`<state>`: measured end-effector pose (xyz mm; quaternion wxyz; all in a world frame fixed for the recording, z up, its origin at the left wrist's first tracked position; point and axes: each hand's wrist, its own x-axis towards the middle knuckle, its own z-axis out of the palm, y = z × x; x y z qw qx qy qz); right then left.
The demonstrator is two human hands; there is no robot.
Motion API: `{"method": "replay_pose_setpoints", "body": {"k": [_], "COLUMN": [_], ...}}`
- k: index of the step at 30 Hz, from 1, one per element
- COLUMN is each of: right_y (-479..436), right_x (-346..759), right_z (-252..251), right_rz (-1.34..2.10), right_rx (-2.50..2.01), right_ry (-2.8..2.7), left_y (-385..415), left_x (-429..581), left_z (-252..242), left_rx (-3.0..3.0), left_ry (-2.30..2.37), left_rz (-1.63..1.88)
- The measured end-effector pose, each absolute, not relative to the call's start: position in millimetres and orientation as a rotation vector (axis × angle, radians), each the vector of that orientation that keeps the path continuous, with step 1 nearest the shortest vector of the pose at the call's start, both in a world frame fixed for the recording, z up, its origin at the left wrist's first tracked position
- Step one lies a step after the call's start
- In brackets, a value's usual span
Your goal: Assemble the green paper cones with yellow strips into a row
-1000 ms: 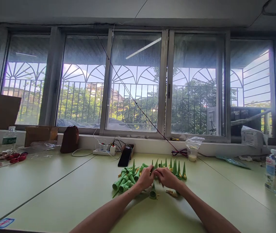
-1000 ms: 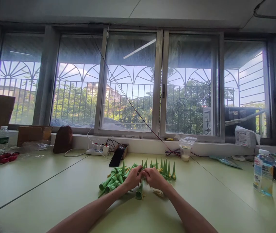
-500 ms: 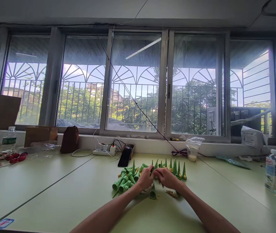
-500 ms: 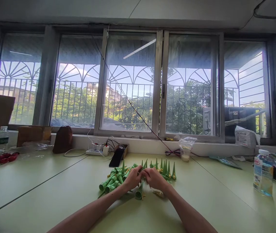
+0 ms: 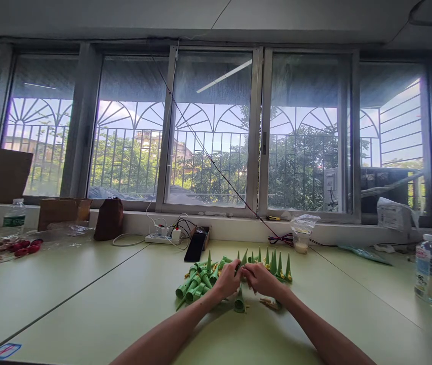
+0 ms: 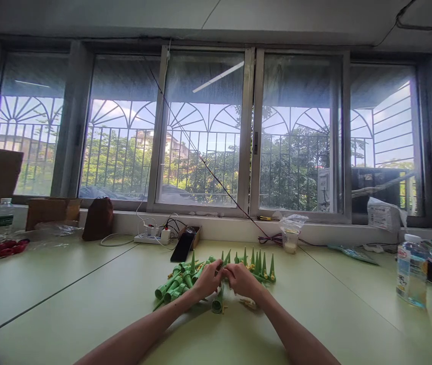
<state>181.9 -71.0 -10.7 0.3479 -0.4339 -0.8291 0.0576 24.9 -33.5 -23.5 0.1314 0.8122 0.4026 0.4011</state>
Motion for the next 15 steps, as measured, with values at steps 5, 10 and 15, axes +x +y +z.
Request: {"method": "replay_pose_setpoints", "body": {"k": [5, 10, 15], "right_y": [-70.4, -71.3, -69.6], "right_x": [181.8, 181.1, 181.7], "right_z": [-11.1, -9.6, -10.9], "right_rz": [0.151, 0.134, 0.088], "right_rx": [-1.117, -1.122, -1.112], "right_ry": [-2.146, -2.149, -2.147], "left_y": [-32.8, -30.9, -30.3], "left_x": [24.4, 24.1, 24.3], "left_z": [-24.1, -25.8, -26.2], "left_rx": [2.343, 2.321, 2.301], "left_ry": [1.167, 1.151, 1.145], "left_rz": [1.152, 1.151, 1.148]}}
